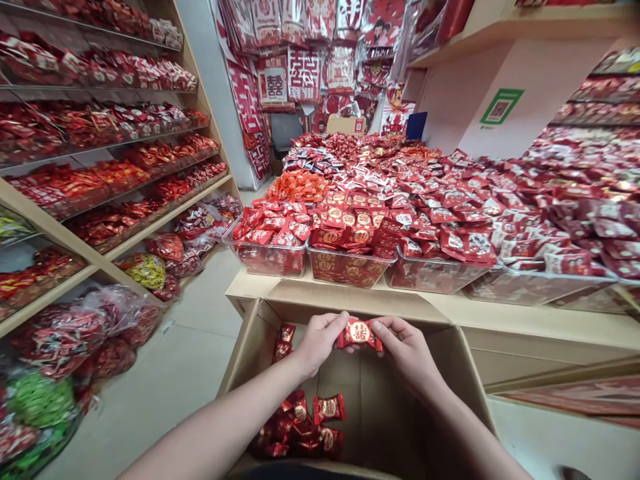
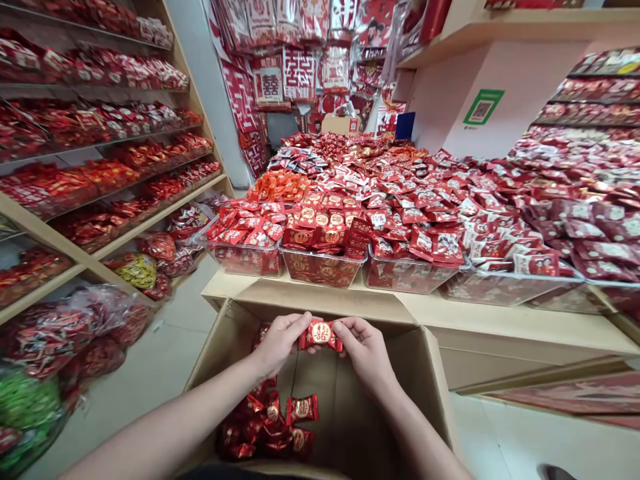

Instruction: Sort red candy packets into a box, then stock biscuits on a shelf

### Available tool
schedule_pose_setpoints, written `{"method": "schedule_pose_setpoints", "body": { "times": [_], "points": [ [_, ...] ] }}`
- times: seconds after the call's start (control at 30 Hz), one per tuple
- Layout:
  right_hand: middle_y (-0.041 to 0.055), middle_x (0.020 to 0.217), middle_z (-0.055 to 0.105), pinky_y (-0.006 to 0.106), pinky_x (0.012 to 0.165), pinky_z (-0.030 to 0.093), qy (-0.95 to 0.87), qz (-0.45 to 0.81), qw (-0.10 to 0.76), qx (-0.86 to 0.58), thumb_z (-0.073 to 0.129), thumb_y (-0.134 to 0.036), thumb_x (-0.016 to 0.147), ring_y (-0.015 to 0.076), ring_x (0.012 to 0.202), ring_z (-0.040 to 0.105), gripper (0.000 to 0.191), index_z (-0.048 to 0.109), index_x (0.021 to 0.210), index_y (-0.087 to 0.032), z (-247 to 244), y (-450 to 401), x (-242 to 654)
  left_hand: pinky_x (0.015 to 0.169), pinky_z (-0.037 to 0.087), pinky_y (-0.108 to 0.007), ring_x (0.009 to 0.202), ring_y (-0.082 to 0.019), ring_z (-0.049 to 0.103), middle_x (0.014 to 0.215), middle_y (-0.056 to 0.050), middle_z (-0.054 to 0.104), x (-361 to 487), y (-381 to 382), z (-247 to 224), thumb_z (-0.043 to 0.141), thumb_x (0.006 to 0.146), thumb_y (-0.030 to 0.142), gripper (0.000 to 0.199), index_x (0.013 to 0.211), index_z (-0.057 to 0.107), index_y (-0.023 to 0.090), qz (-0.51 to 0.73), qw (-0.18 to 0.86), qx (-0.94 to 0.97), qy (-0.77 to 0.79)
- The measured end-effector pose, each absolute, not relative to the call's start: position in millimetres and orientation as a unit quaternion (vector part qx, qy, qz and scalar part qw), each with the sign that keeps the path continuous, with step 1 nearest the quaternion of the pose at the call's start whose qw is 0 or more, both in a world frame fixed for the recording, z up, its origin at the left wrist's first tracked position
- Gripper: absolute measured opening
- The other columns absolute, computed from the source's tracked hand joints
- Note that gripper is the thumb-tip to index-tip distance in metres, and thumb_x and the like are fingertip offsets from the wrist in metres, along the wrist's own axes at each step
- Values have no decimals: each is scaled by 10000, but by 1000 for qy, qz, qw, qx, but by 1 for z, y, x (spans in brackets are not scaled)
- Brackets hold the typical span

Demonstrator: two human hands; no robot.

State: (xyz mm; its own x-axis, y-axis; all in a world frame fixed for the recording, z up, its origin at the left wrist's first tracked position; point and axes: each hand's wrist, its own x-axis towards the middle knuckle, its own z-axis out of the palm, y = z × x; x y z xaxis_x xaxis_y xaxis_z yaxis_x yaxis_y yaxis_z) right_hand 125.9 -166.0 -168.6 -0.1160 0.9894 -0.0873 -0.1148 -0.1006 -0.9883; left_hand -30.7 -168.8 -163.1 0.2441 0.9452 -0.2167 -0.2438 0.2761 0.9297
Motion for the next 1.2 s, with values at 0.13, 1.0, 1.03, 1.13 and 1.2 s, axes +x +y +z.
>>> {"method": "schedule_pose_setpoints", "body": {
  "times": [0.13, 1.0, 1.03, 1.13, 1.2],
  "points": [
    [-9, 566, 554, 202, 431, 371, -468, 571, 489, -465, 637, -386, 660, 80, 475, 440, 249, 593, 682, -141, -170, -167, 125, 481, 415, -214, 506, -95, 527, 637, -13, 616, -32, -169, -163, 623, 668, 370, 359, 913, 605, 109, 444, 645, 434, 446],
    [45, 803, 639, 287, 677, 489, -470, 597, 496, -421, 674, -306, 647, 164, 731, 590, 276, 569, 870, -183, -174, -164, 125, 521, 398, -205, 584, -93, 536, 670, -11, 584, -31, -179, -165, 588, 699, 371, 288, 826, 546, 116, 447, 644, 448, 429],
    [57, 839, 640, 304, 707, 487, -494, 569, 492, -435, 662, -317, 656, 178, 771, 594, 297, 561, 903, -187, -164, -158, 129, 510, 389, -203, 565, -88, 532, 665, -5, 573, -32, -178, -167, 561, 717, 384, 294, 845, 540, 120, 448, 644, 449, 428],
    [78, 949, 619, 328, 757, 477, -596, 449, 491, -449, 613, -339, 694, 200, 872, 580, 344, 521, 996, -202, -114, -123, 137, 490, 361, -199, 517, -75, 516, 640, 13, 546, -34, -177, -169, 539, 729, 360, 271, 866, 521, 127, 443, 639, 446, 444],
    [83, 990, 606, 324, 787, 462, -675, 351, 480, -437, 604, -326, 697, 201, 930, 559, 344, 519, 1003, -194, -73, -88, 136, 498, 358, -200, 520, -75, 508, 631, 17, 536, -33, -177, -170, 548, 717, 304, 225, 852, 517, 127, 438, 633, 450, 453]
  ]
}}
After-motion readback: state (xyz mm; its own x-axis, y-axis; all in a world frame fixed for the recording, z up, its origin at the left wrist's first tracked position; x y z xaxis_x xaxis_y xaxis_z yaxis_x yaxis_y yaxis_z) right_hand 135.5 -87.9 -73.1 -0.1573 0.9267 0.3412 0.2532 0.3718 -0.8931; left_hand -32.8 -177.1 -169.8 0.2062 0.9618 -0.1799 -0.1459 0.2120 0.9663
